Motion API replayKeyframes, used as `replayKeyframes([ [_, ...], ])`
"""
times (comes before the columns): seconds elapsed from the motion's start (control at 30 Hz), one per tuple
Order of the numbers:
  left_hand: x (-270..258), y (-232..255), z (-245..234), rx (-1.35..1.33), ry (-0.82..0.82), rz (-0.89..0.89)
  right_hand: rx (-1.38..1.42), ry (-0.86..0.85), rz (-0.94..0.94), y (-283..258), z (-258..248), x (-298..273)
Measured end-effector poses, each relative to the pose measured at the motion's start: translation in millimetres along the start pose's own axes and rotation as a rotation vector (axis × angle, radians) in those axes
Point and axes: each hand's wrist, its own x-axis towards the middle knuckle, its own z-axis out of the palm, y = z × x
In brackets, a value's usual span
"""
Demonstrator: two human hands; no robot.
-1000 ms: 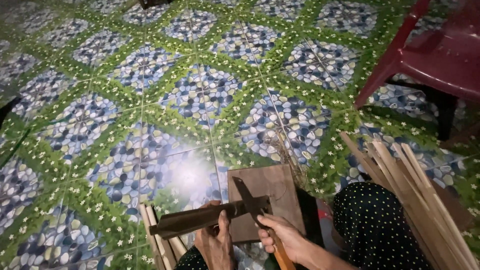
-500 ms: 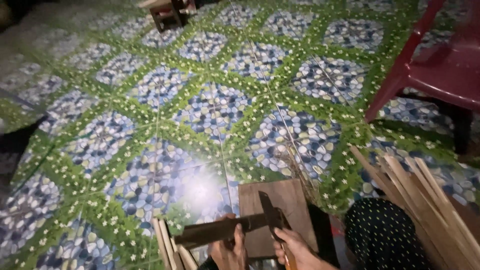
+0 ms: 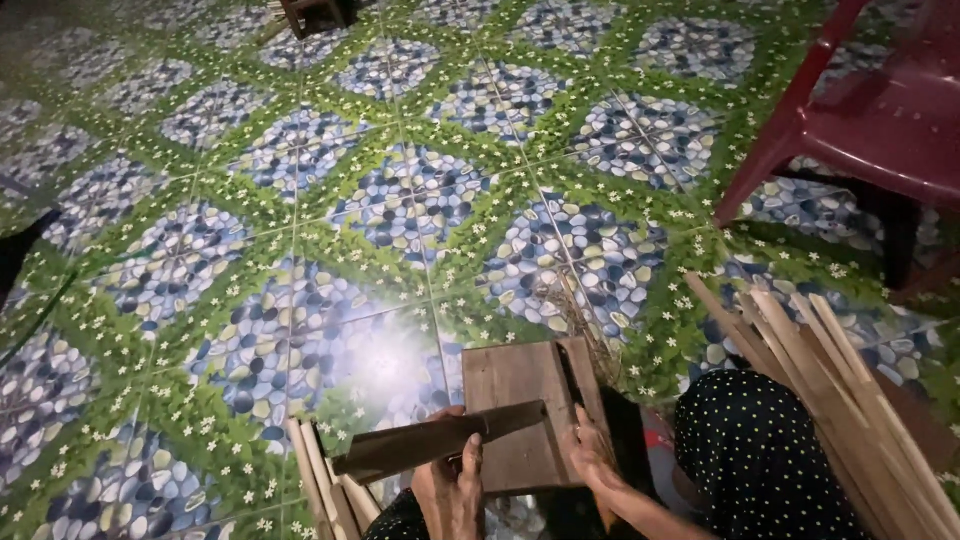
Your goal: Shaving and splitting bamboo strips using a large knife on a wooden block.
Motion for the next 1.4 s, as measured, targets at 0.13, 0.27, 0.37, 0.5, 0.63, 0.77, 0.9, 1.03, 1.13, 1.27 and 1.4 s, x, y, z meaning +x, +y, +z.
replayKeyframes([
  [0.13,2.3,12.2,-4.5,-0.062,-0.185,-0.151,-0.271,0.034,-0.388,6.1,-16.1,0.2],
  [0.27,-2.5,37.3,-8.4,-0.082,-0.161,-0.087,-0.21,0.045,-0.305,-42.2,-23.0,-37.2],
  [0.37,-2.0,6.7,4.2,0.086,-0.056,0.092,-0.237,0.051,-0.473,-58.3,-29.7,-60.0],
  [0.5,-2.1,35.5,-10.0,0.036,-0.036,-0.222,-0.197,0.057,-0.351,-42.4,-10.6,-42.8],
  [0.63,-1.4,10.7,0.4,0.026,0.023,-0.209,-0.08,0.134,-0.353,-30.5,0.0,-25.9],
  [0.77,-5.0,22.1,-1.6,-0.06,0.055,-0.121,-0.727,0.17,-0.212,-44.2,4.2,-31.7],
  [0.9,-4.7,21.6,1.2,-0.081,0.023,-0.23,-0.719,0.114,-0.128,-100.8,-4.8,-65.8],
  [1.03,-9.3,50.9,-10.1,-0.072,-0.044,-0.086,-0.536,-0.048,-0.382,-153.4,-3.9,-98.8],
  [1.13,-14.7,67.1,-9.9,-0.243,-0.145,-0.071,-0.318,-0.043,-0.671,-180.5,-8.3,-122.8],
  [1.27,-20.0,62.1,-4.0,-0.313,-0.19,0.08,-0.11,-0.047,-0.809,-210.1,-15.5,-145.0],
  [1.4,-20.5,59.7,-6.3,-0.143,-0.159,0.024,-0.164,-0.064,-0.593,-214.9,-16.7,-152.6],
])
